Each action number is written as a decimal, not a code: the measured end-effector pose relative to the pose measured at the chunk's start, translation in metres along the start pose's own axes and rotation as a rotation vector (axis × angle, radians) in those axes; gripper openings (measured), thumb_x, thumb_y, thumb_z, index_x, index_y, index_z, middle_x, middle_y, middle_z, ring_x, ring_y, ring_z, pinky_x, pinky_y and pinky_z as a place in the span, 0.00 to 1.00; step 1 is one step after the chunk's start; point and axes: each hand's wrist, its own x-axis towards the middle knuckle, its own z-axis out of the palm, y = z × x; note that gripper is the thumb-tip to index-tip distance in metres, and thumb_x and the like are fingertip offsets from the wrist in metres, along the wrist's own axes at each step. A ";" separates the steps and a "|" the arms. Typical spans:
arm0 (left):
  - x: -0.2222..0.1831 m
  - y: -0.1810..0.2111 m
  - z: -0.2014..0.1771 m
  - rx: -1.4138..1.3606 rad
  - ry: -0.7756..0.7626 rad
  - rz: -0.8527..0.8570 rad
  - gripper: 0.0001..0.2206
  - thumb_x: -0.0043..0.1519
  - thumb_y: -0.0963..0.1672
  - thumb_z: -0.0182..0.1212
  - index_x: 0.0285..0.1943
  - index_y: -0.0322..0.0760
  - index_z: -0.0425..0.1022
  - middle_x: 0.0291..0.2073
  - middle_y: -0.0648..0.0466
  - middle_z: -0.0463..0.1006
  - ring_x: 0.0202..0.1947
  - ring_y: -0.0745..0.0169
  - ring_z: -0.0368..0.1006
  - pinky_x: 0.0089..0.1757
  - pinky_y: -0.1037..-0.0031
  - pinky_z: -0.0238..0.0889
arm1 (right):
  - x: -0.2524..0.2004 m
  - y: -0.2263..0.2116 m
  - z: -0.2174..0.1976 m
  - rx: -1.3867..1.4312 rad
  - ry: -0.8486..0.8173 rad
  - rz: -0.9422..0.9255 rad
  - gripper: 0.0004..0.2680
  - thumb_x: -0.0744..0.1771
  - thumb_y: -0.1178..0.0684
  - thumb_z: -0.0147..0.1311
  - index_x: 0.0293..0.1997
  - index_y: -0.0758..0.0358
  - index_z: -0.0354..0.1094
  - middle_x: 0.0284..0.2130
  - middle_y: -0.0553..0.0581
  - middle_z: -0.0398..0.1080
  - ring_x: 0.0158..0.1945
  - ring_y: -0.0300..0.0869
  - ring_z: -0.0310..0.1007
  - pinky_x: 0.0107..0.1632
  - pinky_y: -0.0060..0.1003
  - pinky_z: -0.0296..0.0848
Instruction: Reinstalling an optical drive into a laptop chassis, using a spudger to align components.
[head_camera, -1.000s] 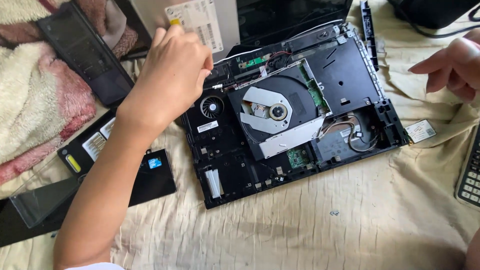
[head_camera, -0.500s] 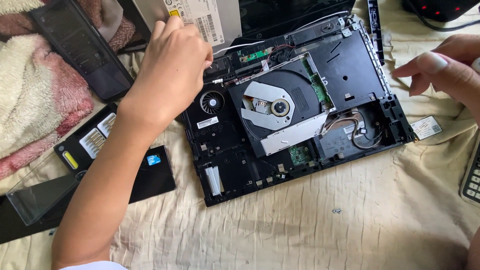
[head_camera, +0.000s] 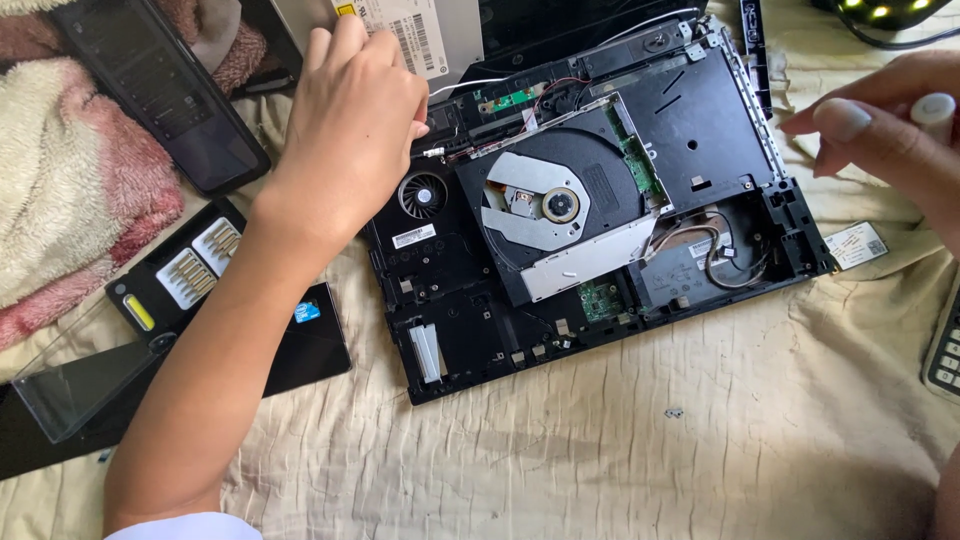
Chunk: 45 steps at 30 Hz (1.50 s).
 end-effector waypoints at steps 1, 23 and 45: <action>0.000 0.001 0.000 0.015 0.007 0.002 0.05 0.60 0.46 0.73 0.36 0.43 0.85 0.35 0.51 0.76 0.45 0.47 0.66 0.47 0.60 0.61 | 0.000 -0.002 -0.001 -0.043 0.000 0.002 0.14 0.76 0.49 0.49 0.57 0.71 0.75 0.32 0.65 0.75 0.44 0.48 0.76 0.50 0.42 0.69; -0.017 0.092 -0.111 -1.581 -0.153 -0.036 0.08 0.69 0.46 0.54 0.43 0.37 0.73 0.30 0.63 0.67 0.31 0.74 0.58 0.35 0.81 0.57 | -0.045 -0.102 0.044 -0.213 0.312 -0.842 0.04 0.71 0.63 0.66 0.47 0.74 0.77 0.23 0.58 0.63 0.22 0.44 0.56 0.29 0.39 0.60; -0.020 0.094 -0.112 -1.834 -0.198 -0.150 0.06 0.63 0.43 0.64 0.38 0.35 0.79 0.33 0.56 0.78 0.35 0.72 0.71 0.38 0.83 0.64 | -0.038 -0.101 0.048 -0.101 0.317 -0.976 0.03 0.68 0.68 0.62 0.37 0.79 0.73 0.25 0.63 0.67 0.24 0.48 0.63 0.30 0.41 0.66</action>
